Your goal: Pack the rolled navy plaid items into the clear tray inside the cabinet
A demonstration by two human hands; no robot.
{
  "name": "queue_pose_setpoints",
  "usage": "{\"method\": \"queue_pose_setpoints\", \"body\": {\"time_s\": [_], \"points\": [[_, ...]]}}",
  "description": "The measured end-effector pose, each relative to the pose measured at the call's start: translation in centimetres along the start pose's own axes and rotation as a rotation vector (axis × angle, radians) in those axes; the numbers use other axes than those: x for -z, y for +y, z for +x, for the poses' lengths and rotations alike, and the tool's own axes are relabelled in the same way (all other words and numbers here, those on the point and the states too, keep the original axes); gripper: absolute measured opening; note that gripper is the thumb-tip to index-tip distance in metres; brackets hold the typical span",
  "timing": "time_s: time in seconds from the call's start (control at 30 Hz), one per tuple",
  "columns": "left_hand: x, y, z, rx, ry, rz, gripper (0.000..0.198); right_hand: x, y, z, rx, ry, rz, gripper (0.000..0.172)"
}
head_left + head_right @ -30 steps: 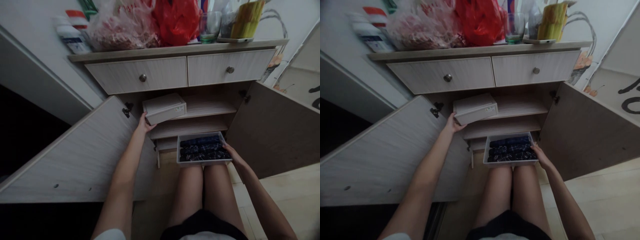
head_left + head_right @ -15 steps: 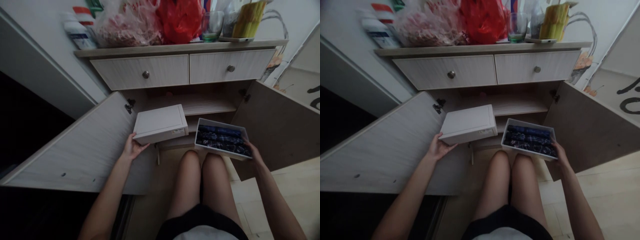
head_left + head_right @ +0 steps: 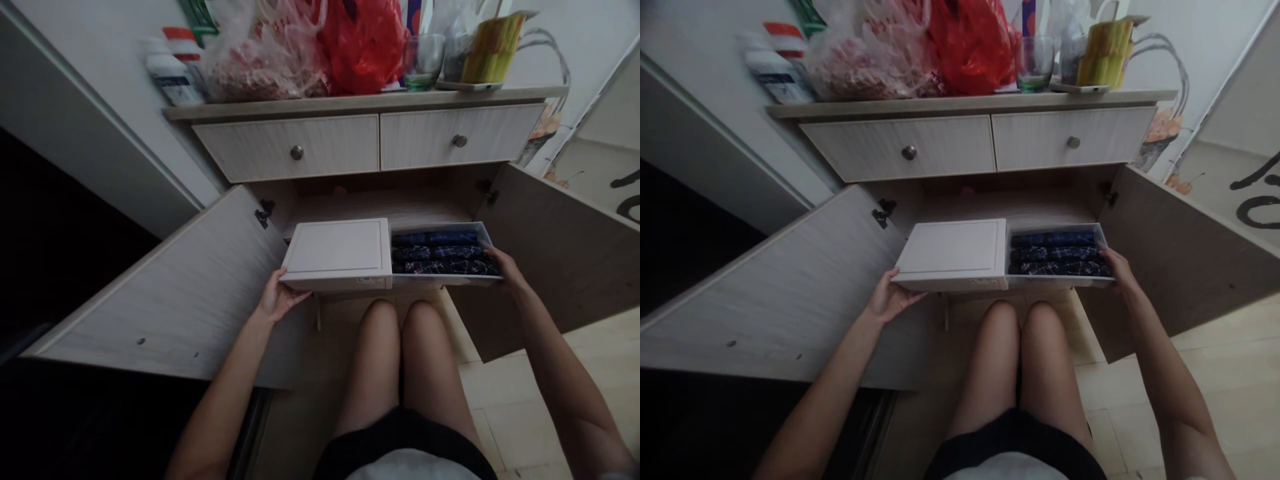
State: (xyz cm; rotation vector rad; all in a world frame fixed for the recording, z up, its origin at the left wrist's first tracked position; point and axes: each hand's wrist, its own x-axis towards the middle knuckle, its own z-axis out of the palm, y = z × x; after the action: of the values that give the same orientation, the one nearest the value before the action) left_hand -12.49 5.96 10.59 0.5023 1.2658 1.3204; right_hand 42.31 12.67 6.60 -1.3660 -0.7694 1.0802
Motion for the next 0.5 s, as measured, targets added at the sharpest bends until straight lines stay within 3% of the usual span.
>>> {"method": "queue_pose_setpoints", "body": {"time_s": [0.2,0.37,0.5], "points": [[-0.1,-0.5,-0.3,0.005,-0.005,0.012,0.033,-1.2,-0.9,-0.5,-0.131,-0.080,0.049,0.038],[-1.7,-1.4,-0.3,0.042,-0.024,-0.015,0.033,-3.4,-0.6,-1.4,-0.172,-0.104,0.110,0.038],[-3.2,-2.2,-0.4,0.064,-0.043,-0.014,0.036,-5.2,0.5,-1.1,-0.121,-0.136,0.049,0.037]]}}
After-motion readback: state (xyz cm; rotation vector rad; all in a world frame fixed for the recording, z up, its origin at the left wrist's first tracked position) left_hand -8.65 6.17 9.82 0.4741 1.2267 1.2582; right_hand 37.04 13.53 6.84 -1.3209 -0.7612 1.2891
